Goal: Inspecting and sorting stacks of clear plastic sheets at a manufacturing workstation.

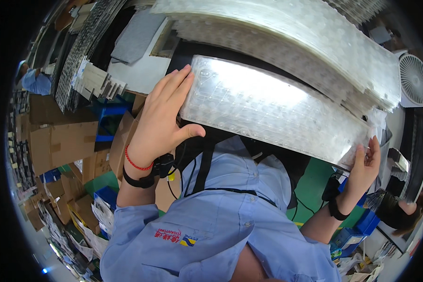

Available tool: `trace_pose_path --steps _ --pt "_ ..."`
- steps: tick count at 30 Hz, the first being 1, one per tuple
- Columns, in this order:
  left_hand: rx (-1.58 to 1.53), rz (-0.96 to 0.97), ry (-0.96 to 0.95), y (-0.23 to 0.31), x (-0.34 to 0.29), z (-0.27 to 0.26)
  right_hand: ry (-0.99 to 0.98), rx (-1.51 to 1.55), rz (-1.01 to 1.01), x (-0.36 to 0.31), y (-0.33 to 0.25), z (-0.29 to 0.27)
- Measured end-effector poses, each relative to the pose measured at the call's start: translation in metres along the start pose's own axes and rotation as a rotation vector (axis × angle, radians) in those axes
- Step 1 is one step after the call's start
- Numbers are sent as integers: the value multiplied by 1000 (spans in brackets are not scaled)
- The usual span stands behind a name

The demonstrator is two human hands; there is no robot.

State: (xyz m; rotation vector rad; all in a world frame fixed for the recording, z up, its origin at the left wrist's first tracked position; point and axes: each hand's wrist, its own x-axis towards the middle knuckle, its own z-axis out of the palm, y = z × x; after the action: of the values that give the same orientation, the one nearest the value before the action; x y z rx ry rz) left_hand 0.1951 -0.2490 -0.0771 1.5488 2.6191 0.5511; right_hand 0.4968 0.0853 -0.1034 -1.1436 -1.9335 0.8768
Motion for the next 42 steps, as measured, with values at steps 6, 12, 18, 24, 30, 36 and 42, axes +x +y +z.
trace_pose_path --steps 6,12,18,24,30,36,42 --pt "6 13 -24 -1 1 -1 212 232 -21 5 -2 0" --pt "16 12 -7 -3 0 2 135 318 61 7 3 1" --pt "34 25 3 -1 0 2 41 264 74 11 4 -1" --pt "-74 48 -35 -6 -3 -4 -37 222 86 12 3 0" --pt "-186 13 71 -4 4 -1 -65 -218 -22 5 -18 5" --pt "-36 0 -43 5 9 -1 -121 -377 -174 -4 -28 13" --pt "40 5 -118 8 8 -7 -86 -390 -212 -8 -29 14"
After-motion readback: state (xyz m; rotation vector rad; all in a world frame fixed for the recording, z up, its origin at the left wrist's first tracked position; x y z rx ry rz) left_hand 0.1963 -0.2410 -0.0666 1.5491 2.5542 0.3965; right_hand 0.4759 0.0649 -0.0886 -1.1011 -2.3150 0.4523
